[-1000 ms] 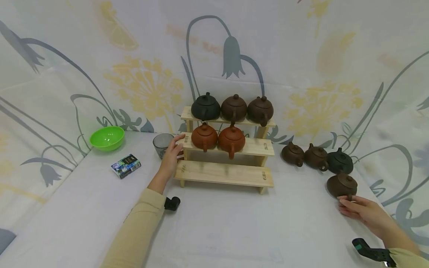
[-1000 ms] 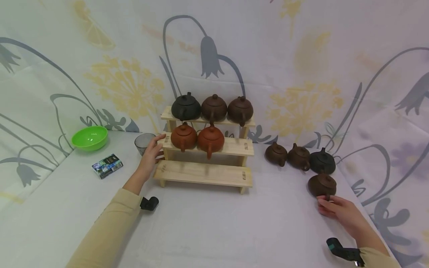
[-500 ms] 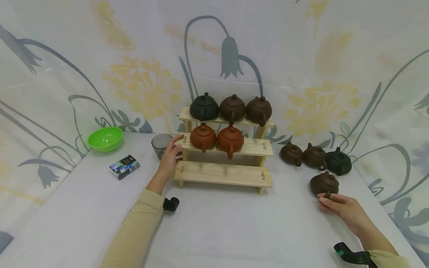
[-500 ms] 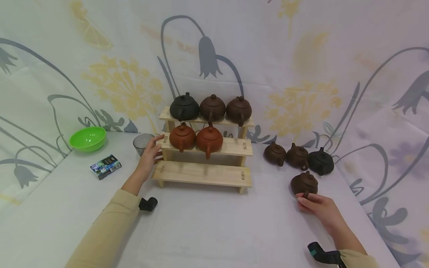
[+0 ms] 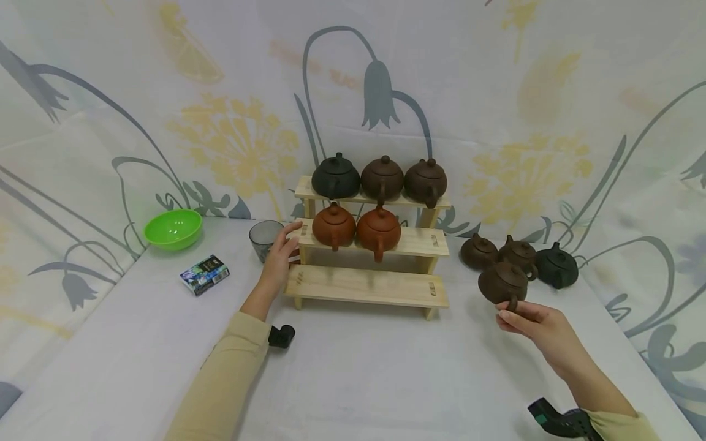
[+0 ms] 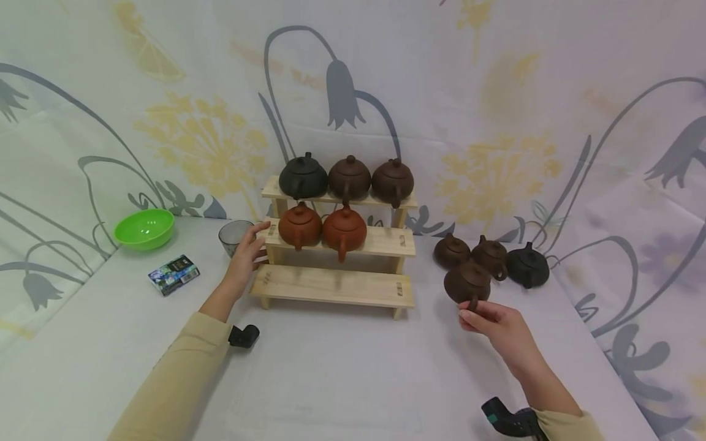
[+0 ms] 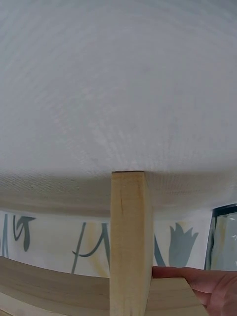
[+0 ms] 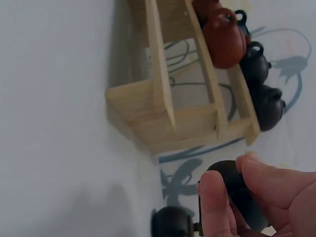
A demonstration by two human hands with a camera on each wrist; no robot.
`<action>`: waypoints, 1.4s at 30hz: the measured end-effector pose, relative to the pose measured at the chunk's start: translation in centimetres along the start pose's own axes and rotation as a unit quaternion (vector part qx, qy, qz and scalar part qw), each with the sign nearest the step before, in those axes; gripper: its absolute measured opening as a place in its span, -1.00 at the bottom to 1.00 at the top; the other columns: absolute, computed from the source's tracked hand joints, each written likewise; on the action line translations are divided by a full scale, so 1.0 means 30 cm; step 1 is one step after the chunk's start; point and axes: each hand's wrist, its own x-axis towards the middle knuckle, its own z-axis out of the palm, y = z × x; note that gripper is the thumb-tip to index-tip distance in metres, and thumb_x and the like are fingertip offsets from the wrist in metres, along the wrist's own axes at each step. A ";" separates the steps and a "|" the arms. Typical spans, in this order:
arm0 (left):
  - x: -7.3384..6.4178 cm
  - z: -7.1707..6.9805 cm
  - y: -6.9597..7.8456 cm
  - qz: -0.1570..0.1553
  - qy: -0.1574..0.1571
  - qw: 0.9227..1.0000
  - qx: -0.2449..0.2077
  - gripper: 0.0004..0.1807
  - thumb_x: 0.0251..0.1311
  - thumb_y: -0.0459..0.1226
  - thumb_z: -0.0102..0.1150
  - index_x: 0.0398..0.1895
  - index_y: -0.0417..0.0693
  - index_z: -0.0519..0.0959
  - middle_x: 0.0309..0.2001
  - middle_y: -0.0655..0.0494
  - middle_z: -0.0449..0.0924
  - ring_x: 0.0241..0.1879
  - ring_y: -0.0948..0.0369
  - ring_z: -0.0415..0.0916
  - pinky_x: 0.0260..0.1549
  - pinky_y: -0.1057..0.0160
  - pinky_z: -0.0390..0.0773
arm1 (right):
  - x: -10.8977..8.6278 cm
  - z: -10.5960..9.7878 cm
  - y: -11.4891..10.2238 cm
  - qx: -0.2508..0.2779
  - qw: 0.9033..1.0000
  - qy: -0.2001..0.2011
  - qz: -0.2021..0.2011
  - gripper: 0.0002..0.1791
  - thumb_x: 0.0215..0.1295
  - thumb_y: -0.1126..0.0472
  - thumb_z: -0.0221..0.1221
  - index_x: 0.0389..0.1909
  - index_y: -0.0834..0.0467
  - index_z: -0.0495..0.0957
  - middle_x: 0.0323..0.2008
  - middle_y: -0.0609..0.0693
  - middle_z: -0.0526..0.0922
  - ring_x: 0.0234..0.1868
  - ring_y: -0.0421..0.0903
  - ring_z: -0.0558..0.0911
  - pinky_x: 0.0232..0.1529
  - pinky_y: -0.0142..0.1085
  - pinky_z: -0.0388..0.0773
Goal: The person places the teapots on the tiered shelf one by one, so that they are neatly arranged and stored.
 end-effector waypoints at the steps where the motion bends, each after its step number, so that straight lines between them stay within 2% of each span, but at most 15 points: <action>1: 0.000 0.000 0.000 0.000 0.000 1.000 0.000 -0.55 0.48 -0.19 -0.37 0.38 -0.01 0.14 0.13 -0.19 0.24 0.11 -0.19 0.26 0.06 -0.03 0.27 | -0.001 0.004 -0.016 0.000 1.000 0.000 -0.011 -0.57 0.31 0.23 0.13 -0.03 0.57 0.43 -0.24 0.01 0.66 -0.26 -0.19 0.65 -0.23 -0.45 0.52; 5: 0.001 -0.003 -0.002 0.002 -0.003 1.000 0.003 -0.54 0.48 -0.19 -0.37 0.39 -0.02 0.14 0.15 -0.20 0.24 0.12 -0.18 0.26 0.08 -0.04 0.26 | -0.003 0.017 -0.075 -0.002 0.999 -0.009 -0.048 -0.62 0.32 0.26 0.11 -0.07 0.56 0.45 -0.30 -0.09 0.67 -0.28 -0.21 0.66 -0.23 -0.46 0.51; 14: 0.000 -0.004 -0.001 0.002 -0.006 1.000 0.002 -0.54 0.48 -0.18 -0.37 0.39 -0.01 0.13 0.16 -0.21 0.23 0.12 -0.18 0.27 0.08 -0.04 0.26 | 0.024 0.060 -0.174 0.010 0.994 -0.042 -0.098 -0.68 0.31 0.32 0.10 -0.09 0.55 0.45 -0.27 -0.07 0.66 -0.25 -0.21 0.64 -0.20 -0.41 0.53; 25: 0.005 -0.001 -0.001 0.000 -0.002 1.000 0.002 -0.54 0.47 -0.20 -0.36 0.38 -0.02 0.14 0.19 -0.22 0.24 0.13 -0.17 0.28 0.09 -0.05 0.25 | 0.094 0.125 -0.235 0.017 0.996 -0.055 -0.075 -0.71 0.27 0.35 0.14 -0.10 0.51 0.48 -0.25 0.14 0.64 -0.27 -0.19 0.65 -0.17 -0.34 0.54; 34: 0.000 0.002 0.005 0.000 0.000 1.000 -0.001 -0.55 0.46 -0.21 -0.36 0.38 -0.03 0.15 0.18 -0.21 0.25 0.12 -0.17 0.29 0.08 -0.05 0.26 | 0.146 0.164 -0.267 0.004 0.994 -0.071 -0.080 -0.71 0.26 0.34 0.16 -0.12 0.50 0.50 -0.20 0.30 0.59 -0.24 -0.03 0.65 -0.18 -0.30 0.55; 42: 0.001 0.002 0.003 0.007 0.000 1.000 -0.001 -0.55 0.46 -0.21 -0.36 0.37 -0.05 0.15 0.19 -0.22 0.24 0.12 -0.16 0.29 0.08 -0.03 0.27 | 0.209 0.194 -0.281 -0.015 0.994 -0.085 -0.072 -0.71 0.28 0.29 0.15 -0.09 0.43 0.52 -0.21 0.25 0.61 -0.15 0.07 0.62 -0.11 -0.24 0.52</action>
